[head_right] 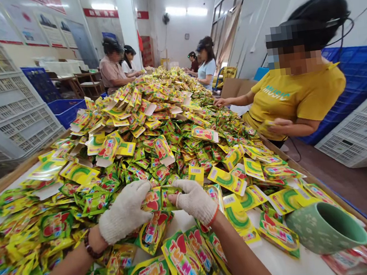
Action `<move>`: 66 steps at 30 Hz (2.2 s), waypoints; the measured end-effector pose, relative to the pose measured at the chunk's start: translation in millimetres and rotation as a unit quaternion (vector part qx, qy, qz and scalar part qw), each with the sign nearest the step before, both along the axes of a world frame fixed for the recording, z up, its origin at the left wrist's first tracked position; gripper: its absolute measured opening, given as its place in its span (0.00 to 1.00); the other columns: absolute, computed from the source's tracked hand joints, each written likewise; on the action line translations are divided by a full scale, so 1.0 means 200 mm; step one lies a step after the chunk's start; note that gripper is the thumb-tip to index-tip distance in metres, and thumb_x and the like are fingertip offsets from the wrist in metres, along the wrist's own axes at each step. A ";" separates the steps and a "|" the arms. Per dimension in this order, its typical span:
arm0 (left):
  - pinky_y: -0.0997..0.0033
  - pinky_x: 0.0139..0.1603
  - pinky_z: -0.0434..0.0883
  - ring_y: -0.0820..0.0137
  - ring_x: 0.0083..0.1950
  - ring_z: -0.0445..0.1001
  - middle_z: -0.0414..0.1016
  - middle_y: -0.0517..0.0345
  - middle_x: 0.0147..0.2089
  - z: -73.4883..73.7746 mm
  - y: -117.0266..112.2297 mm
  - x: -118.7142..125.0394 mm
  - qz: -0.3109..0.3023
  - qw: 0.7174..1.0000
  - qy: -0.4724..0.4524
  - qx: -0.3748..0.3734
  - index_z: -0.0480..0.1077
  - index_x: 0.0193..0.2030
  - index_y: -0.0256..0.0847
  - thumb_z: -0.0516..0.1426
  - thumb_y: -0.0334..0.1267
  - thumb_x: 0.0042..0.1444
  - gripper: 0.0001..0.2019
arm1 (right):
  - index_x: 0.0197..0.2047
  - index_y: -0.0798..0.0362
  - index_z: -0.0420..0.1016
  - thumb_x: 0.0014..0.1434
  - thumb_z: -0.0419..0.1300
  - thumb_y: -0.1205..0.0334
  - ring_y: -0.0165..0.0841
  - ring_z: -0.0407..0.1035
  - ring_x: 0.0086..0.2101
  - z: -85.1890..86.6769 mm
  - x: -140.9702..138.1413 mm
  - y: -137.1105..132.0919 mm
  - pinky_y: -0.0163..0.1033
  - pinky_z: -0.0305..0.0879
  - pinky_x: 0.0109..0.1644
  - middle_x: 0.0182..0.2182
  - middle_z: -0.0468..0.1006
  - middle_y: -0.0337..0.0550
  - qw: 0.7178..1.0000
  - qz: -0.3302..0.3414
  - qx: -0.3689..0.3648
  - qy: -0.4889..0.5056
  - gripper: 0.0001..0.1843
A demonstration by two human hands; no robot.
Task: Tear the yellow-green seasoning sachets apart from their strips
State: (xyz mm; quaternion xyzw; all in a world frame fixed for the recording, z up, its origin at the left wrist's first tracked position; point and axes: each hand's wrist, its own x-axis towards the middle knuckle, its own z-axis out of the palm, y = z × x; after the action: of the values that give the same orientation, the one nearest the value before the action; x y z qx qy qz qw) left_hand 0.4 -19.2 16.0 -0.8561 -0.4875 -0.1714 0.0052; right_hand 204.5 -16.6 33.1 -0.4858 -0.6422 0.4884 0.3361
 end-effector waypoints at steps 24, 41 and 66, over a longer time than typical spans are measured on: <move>0.58 0.44 0.70 0.56 0.44 0.70 0.72 0.48 0.43 0.00 0.01 0.02 0.044 0.995 0.017 0.084 0.68 0.47 0.37 0.60 0.38 0.48 0.18 | 0.43 0.57 0.74 0.56 0.55 0.65 0.23 0.60 0.13 0.04 -0.08 -0.02 0.26 0.52 0.15 0.12 0.66 0.30 0.989 -0.050 -0.128 0.050 0.12; 0.69 0.40 0.73 0.67 0.44 0.74 0.72 0.51 0.48 0.04 -0.01 0.09 -0.028 0.722 -0.619 -0.308 0.54 0.58 0.43 0.60 0.40 0.54 0.28 | 0.43 0.50 0.65 0.50 0.63 0.57 0.28 0.65 0.25 -0.05 -0.13 -0.03 0.33 0.63 0.26 0.27 0.71 0.36 0.976 -0.144 0.056 0.156 0.18; 0.76 0.30 0.63 0.75 0.30 0.64 0.69 0.59 0.32 0.03 -0.05 0.06 -0.074 0.686 -0.509 -0.514 0.69 0.39 0.36 0.62 0.48 0.50 0.17 | 0.51 0.50 0.76 0.54 0.62 0.48 0.39 0.72 0.45 -0.01 -0.08 -0.06 0.44 0.68 0.50 0.44 0.79 0.45 0.984 -0.019 0.043 0.170 0.23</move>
State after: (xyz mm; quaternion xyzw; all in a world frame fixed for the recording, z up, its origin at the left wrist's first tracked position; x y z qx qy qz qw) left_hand 12.1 -30.1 22.8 -0.5390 -0.3624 -0.3031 -0.6973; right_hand 188.1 -28.6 31.5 -0.3928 -0.5866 0.5295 0.4704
